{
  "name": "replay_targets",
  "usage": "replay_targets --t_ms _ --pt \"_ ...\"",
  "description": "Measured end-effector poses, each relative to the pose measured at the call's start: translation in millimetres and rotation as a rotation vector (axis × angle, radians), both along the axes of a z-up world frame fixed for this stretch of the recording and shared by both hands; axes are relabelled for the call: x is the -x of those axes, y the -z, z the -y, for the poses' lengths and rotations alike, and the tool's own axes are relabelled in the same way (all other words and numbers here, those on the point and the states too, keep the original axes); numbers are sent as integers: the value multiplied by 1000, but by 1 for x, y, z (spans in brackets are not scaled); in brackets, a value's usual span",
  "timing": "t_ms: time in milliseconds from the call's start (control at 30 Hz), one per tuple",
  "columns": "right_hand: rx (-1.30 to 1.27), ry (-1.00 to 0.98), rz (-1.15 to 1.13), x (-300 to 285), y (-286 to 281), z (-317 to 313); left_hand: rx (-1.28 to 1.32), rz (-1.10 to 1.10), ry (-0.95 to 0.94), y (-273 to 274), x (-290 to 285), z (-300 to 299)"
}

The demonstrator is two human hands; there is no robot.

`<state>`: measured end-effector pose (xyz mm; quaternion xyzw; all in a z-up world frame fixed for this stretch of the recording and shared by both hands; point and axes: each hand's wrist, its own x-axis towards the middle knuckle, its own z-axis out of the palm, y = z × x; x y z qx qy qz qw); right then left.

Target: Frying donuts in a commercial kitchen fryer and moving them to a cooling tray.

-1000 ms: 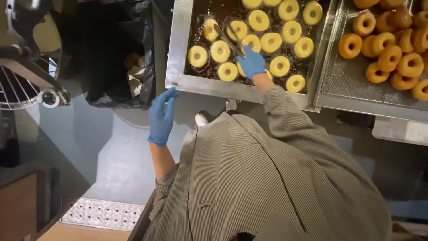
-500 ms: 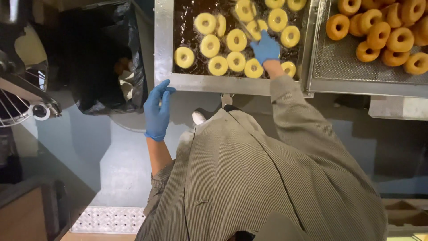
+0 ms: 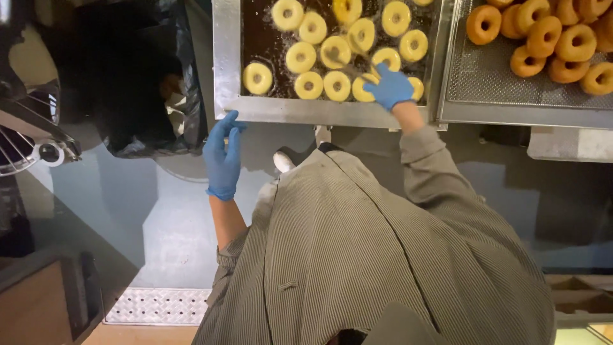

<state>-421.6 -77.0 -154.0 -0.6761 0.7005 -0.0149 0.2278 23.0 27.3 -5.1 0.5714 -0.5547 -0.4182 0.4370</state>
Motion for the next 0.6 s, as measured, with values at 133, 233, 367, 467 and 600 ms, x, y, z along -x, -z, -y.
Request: replay_targets --t_ms 133,233,367,467,600 --pt "-142 86 -102 -37 16 -16 -3 -7 33 -3 8 7" --pt "-93 119 -18 -26 40 -20 34 -23 72 -6 13 14" --pt "-56 168 134 -13 1 -36 6 -22 39 -13 17 13" --pt "-56 97 90 -32 -21 -37 9 -33 22 -8 18 15" --pt "-48 -45 44 -86 2 -24 61 -52 25 -7 22 22"
